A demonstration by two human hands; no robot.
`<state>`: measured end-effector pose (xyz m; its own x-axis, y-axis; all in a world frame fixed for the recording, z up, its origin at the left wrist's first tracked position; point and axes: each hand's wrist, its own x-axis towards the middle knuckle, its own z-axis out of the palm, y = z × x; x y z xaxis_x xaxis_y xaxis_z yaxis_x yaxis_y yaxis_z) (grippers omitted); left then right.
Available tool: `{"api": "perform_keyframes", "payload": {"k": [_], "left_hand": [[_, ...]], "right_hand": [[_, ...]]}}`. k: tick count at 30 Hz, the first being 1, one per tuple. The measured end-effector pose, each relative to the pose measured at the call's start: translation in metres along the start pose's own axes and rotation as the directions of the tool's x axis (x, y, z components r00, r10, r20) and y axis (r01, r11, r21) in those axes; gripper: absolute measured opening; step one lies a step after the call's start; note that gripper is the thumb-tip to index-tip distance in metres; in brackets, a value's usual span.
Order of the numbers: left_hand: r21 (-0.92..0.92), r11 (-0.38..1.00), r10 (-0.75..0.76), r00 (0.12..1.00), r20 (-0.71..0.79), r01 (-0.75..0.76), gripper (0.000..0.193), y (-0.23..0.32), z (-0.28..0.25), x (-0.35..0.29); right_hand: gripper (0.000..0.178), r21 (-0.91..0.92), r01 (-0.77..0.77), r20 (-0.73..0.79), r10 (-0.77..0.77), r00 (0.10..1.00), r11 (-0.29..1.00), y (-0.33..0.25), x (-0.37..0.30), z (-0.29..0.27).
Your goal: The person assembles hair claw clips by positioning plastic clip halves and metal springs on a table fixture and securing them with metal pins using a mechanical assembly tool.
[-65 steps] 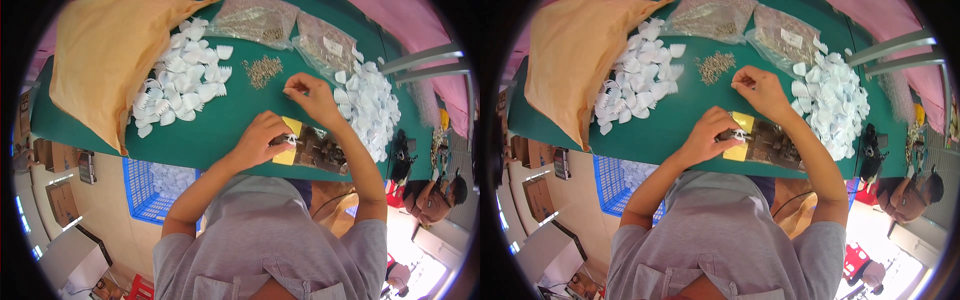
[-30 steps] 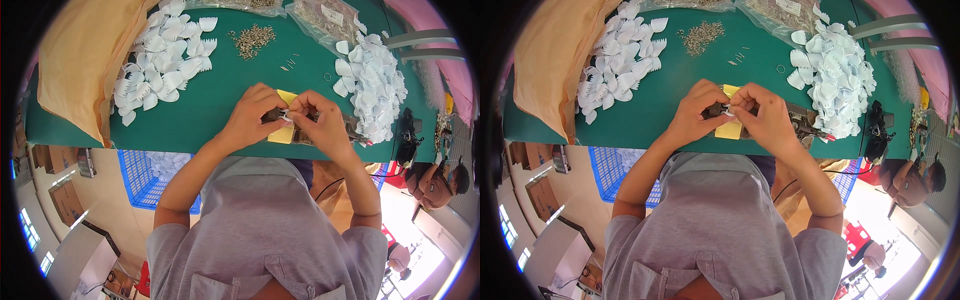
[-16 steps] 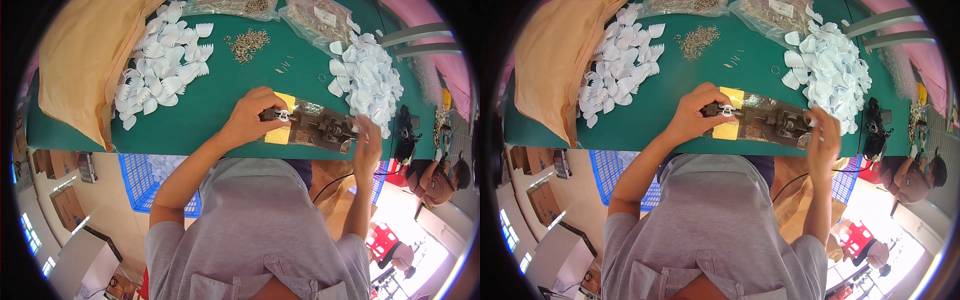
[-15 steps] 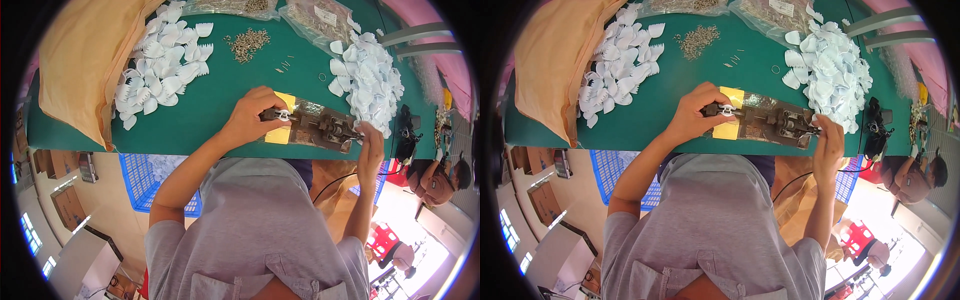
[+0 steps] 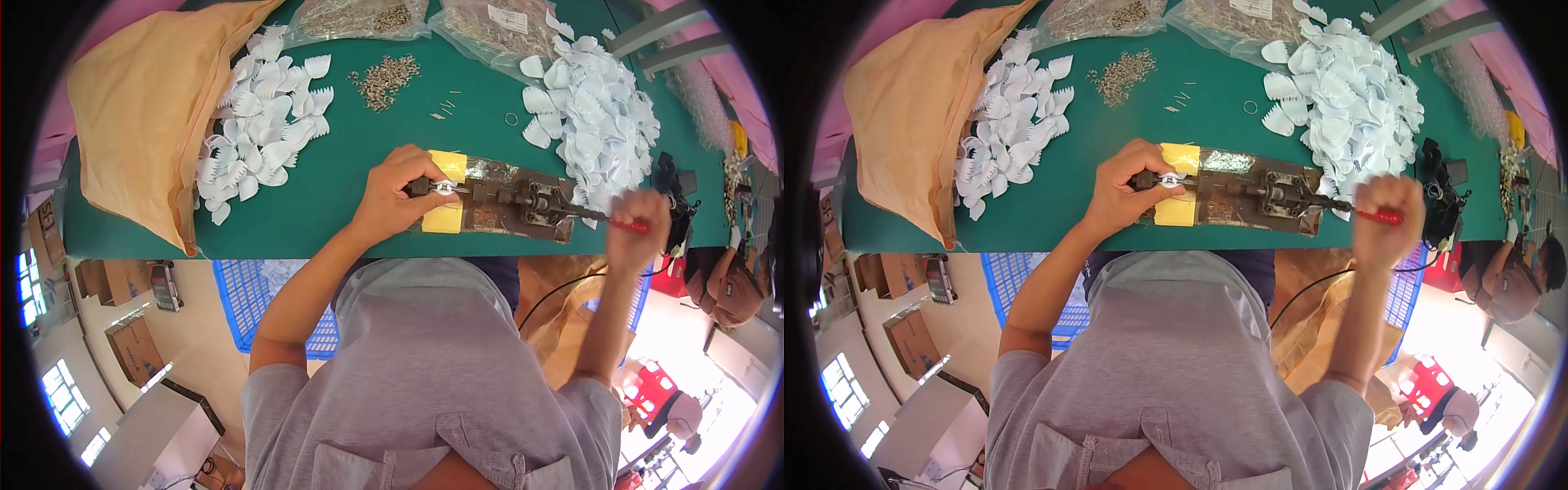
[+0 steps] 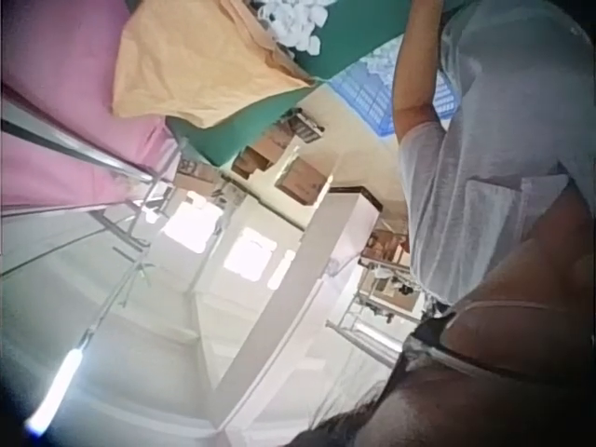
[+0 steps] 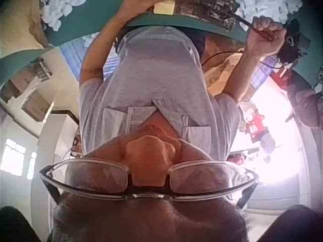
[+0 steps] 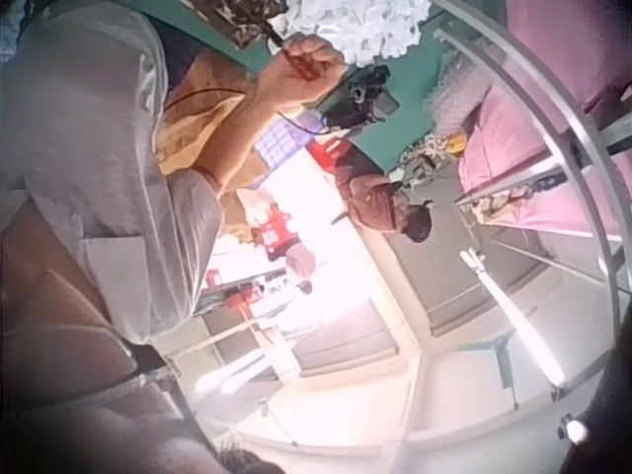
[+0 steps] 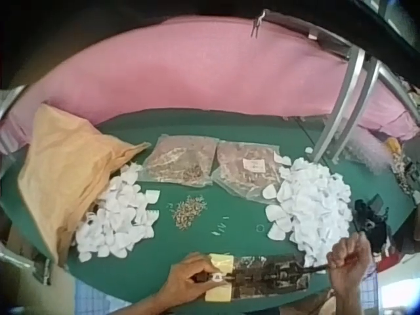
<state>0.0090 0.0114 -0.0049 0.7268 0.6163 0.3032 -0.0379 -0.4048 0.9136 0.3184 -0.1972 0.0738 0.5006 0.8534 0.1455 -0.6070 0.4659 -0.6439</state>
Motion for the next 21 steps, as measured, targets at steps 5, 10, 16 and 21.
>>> {"api": "perform_keyframes", "payload": {"k": [5,10,16,21], "left_hand": [[0.0,0.999,-0.048,0.999,-0.003,0.048,0.025,-0.001,-0.004,-0.003],[-0.155,0.986,-0.067,0.996,-0.055,0.058,0.027,0.007,-0.005,-0.006],[-0.231,0.949,0.14,0.944,-0.298,-0.213,0.03,0.057,-0.078,-0.065],[0.18,0.89,-0.35,0.882,-0.317,0.418,0.032,0.083,-0.146,-0.144]], "right_hand": [[0.036,-0.96,0.085,0.002,-0.3,0.954,0.266,0.052,0.0,0.066],[0.04,-0.693,0.114,-0.126,-0.276,0.953,0.712,0.042,0.008,0.038],[0.039,-0.432,0.158,-0.089,-0.216,0.972,0.888,0.018,0.004,0.008],[0.041,-0.458,0.154,-0.09,-0.218,0.972,0.876,0.02,0.007,0.013]]}}
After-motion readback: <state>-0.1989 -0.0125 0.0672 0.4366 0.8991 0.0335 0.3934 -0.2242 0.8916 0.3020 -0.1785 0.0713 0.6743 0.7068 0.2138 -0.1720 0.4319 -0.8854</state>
